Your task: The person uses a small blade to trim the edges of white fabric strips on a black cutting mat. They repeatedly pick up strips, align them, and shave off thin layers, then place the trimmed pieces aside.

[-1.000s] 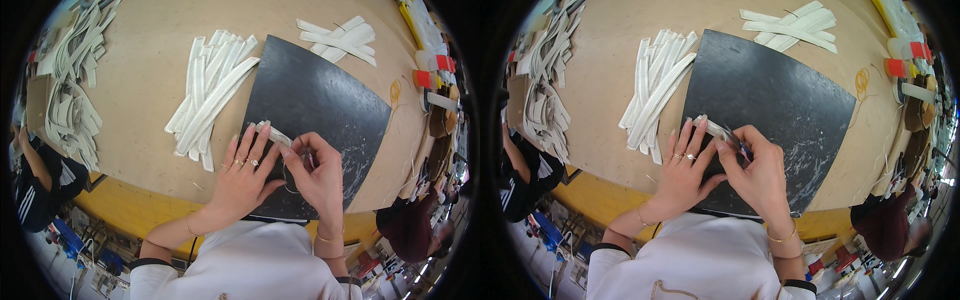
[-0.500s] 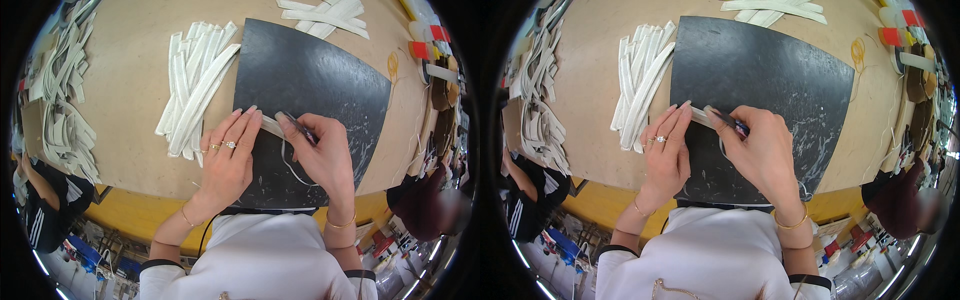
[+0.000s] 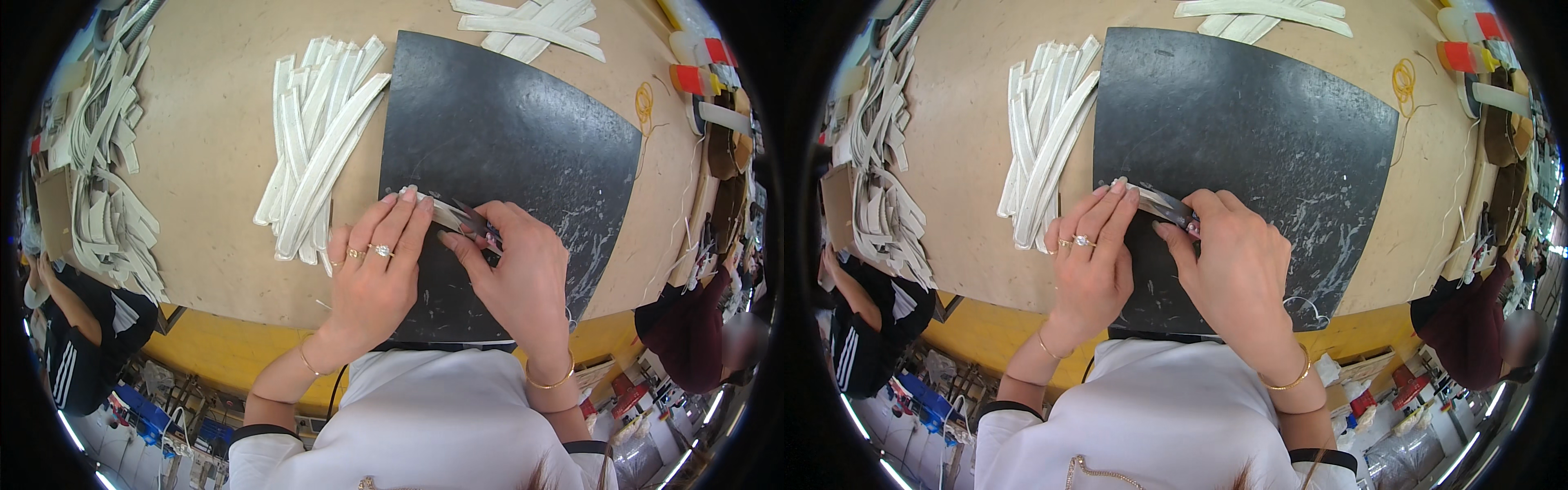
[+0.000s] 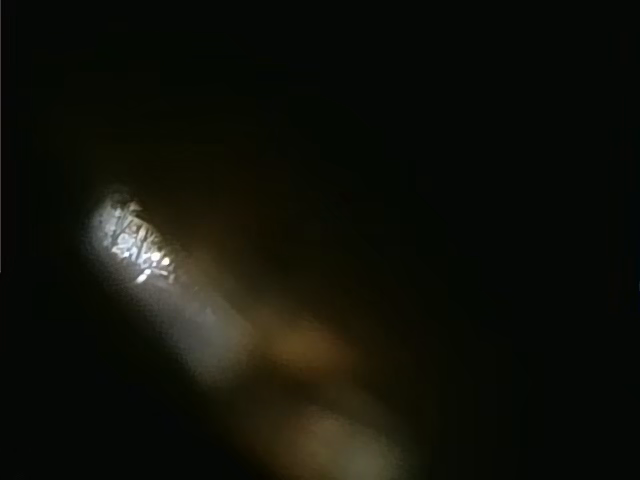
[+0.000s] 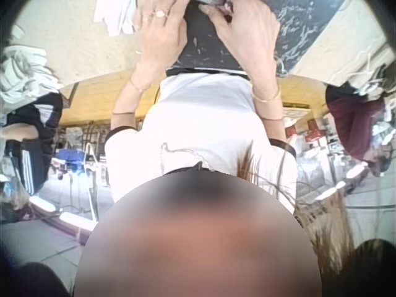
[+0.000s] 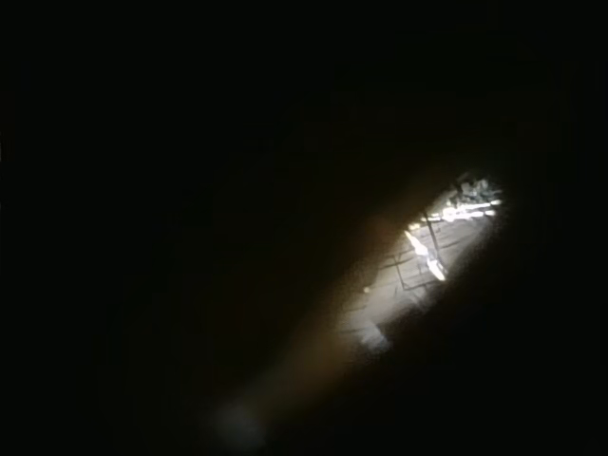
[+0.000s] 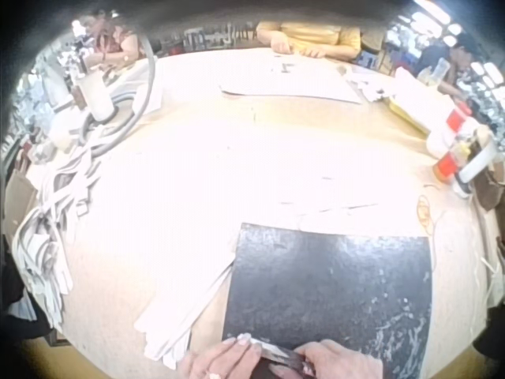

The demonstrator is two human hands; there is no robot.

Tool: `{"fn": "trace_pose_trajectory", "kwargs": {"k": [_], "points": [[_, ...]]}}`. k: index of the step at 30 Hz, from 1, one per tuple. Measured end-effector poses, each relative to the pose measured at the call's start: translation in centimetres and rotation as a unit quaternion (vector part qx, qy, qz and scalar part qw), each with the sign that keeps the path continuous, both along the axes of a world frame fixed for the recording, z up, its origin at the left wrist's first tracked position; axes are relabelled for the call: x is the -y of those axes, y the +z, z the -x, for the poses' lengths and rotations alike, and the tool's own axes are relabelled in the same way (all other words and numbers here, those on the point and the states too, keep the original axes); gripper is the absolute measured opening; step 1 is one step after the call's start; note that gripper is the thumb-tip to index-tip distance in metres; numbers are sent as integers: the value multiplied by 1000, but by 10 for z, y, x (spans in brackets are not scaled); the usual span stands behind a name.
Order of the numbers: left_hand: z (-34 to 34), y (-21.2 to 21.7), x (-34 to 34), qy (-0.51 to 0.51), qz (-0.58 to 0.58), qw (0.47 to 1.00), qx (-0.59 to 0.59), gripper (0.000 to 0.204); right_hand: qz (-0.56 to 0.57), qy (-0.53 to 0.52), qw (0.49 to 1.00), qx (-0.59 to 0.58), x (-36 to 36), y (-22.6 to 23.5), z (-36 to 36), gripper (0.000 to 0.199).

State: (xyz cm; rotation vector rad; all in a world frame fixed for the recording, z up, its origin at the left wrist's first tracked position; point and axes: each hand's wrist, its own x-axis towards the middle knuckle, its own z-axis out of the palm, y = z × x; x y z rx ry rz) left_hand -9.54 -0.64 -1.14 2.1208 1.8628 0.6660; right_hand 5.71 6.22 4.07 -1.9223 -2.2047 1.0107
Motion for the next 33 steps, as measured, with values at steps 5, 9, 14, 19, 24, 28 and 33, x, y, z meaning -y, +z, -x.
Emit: {"fn": "trace_pose_trajectory", "kwargs": {"k": [5, 9, 14, 19, 24, 28, 33], "points": [[-10, 2, 9, 22, 3, 1000, -20, 48, -5, -21, 999, -44, 2, 5, -3, 18], [-12, 0, 10, 32, 1, 999, -28, 44, 55, -45, 993, -92, -1, 4, -3, 20], [-13, -3, 11, 36, -13, 997, -62, 40, 82, -60, 991, -84, -7, 1, -1, 32], [-15, -3, 13, 32, -20, 994, -99, 38, 132, -60, 988, -53, -13, 0, 2, 42], [-8, -2, 13, -14, 33, 997, -72, 41, 95, -85, 988, -85, -10, -8, 11, 37], [-4, 4, 15, -33, 89, 994, -46, 50, 90, -99, 985, -110, -5, -10, 10, 32], [-3, 6, 16, -38, 118, 992, -33, 59, 79, -102, 986, -101, 2, -7, -1, 28]]}}
